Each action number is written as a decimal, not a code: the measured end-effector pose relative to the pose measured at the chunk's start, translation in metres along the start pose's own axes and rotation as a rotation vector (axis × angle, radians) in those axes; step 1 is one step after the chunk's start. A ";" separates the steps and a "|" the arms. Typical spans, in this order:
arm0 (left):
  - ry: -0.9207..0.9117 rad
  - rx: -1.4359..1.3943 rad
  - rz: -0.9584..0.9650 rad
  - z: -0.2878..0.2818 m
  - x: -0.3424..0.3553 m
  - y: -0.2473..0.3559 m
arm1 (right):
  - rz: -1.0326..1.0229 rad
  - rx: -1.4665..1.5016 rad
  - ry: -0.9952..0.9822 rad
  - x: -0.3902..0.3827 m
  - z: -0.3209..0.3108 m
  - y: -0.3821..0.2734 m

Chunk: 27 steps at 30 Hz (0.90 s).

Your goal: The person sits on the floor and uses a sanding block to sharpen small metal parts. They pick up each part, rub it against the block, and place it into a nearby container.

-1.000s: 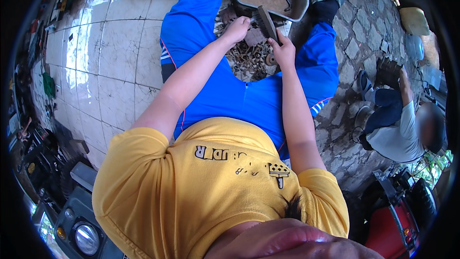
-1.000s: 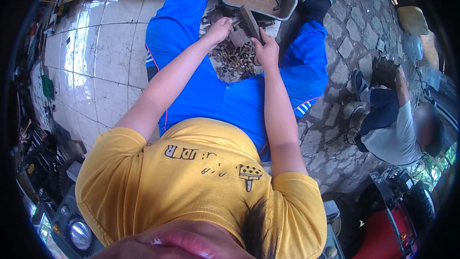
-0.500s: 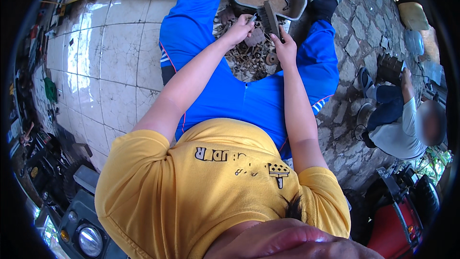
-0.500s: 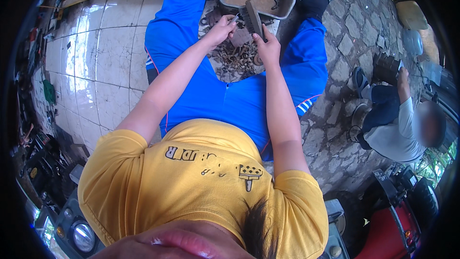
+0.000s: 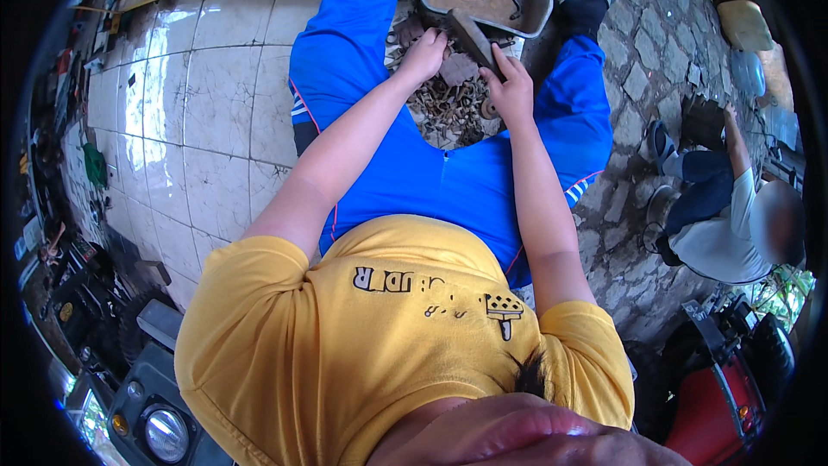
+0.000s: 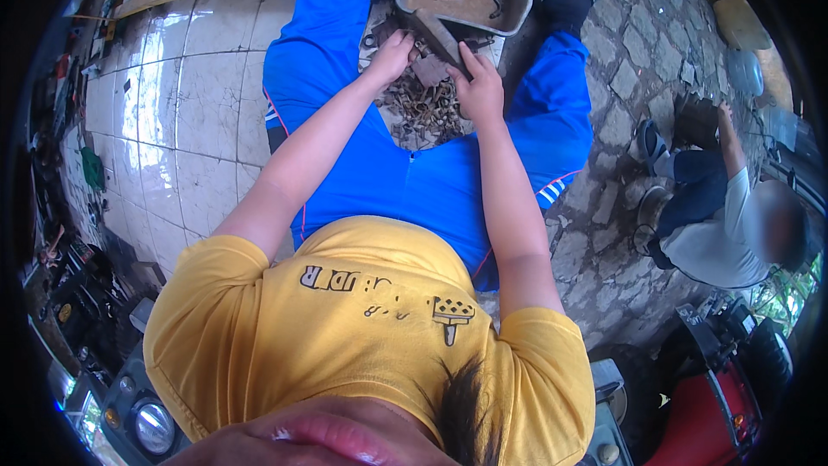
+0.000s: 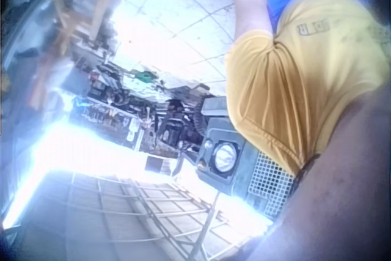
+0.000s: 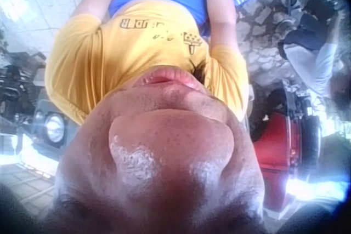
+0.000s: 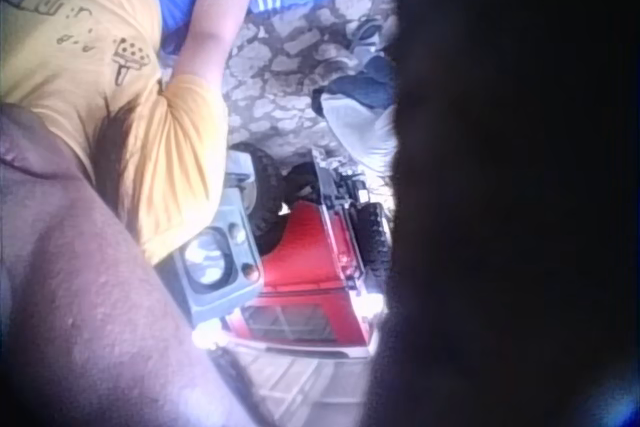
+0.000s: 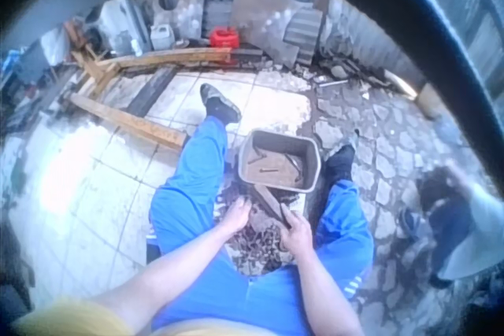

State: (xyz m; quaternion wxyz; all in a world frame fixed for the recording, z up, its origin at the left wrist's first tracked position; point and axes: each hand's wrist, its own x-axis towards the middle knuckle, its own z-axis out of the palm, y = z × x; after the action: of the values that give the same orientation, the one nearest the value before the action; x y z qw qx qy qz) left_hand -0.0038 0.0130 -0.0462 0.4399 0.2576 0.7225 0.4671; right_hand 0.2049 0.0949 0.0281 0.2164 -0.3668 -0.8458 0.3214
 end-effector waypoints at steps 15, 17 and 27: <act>-0.026 -0.394 -0.226 -0.008 -0.020 0.031 | -0.158 -0.019 0.107 0.006 -0.011 -0.004; -0.064 -0.442 -0.273 -0.012 -0.019 0.031 | -0.029 -0.140 0.087 0.003 -0.004 -0.009; -0.058 -0.478 -0.164 -0.013 -0.015 0.024 | 0.205 -0.166 0.097 0.007 0.003 0.004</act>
State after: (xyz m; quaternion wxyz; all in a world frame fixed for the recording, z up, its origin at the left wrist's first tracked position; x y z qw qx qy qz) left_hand -0.0086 0.0058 -0.0166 0.5450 0.1001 0.5970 0.5801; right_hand 0.2008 0.1013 0.0241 0.1920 -0.4831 -0.8161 0.2524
